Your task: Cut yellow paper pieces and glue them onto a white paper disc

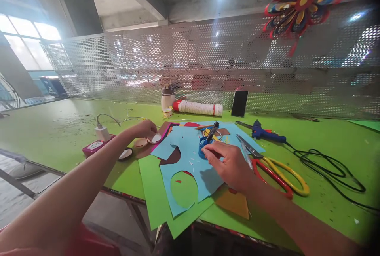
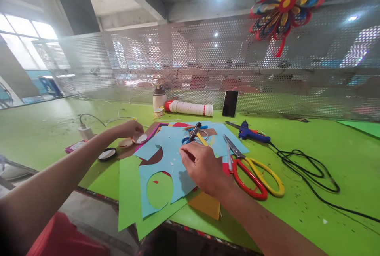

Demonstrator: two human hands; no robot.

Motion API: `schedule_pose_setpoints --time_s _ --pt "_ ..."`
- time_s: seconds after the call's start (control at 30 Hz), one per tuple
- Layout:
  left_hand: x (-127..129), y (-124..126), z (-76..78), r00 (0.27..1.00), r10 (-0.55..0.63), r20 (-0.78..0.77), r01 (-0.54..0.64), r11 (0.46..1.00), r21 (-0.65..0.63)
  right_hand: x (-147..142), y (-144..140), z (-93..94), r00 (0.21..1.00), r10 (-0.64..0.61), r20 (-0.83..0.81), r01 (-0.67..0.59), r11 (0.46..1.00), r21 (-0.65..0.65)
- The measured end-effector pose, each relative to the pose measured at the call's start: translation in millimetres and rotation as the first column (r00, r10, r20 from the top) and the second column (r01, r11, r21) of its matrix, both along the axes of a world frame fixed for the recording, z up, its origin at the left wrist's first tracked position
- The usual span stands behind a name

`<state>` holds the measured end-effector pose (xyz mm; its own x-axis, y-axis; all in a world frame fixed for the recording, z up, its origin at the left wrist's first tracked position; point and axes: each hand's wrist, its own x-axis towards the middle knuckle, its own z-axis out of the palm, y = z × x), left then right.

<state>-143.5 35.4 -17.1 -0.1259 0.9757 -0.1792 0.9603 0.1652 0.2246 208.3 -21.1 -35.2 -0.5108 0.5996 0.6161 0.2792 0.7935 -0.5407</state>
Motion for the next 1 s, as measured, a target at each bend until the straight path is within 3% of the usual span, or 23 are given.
schedule_pose_setpoints --time_s 0.33,0.7,1.0 --pt "-3.6 -5.7 3.3 0.993 -0.004 -0.115 0.002 1.000 -0.015 0.9 -0.3 0.6 1.000 -0.010 0.005 0.010 1.000 0.028" --pt "-8.2 1.4 -6.6 0.952 0.136 -0.274 -0.090 0.981 0.173 0.1 1.2 -0.8 0.999 -0.032 0.024 0.032 0.999 0.003" --pt "-9.3 -7.8 -10.0 0.927 0.198 -0.318 -0.133 0.968 0.214 -0.2 -0.3 -0.5 0.999 -0.022 0.028 0.023 1.000 -0.016"
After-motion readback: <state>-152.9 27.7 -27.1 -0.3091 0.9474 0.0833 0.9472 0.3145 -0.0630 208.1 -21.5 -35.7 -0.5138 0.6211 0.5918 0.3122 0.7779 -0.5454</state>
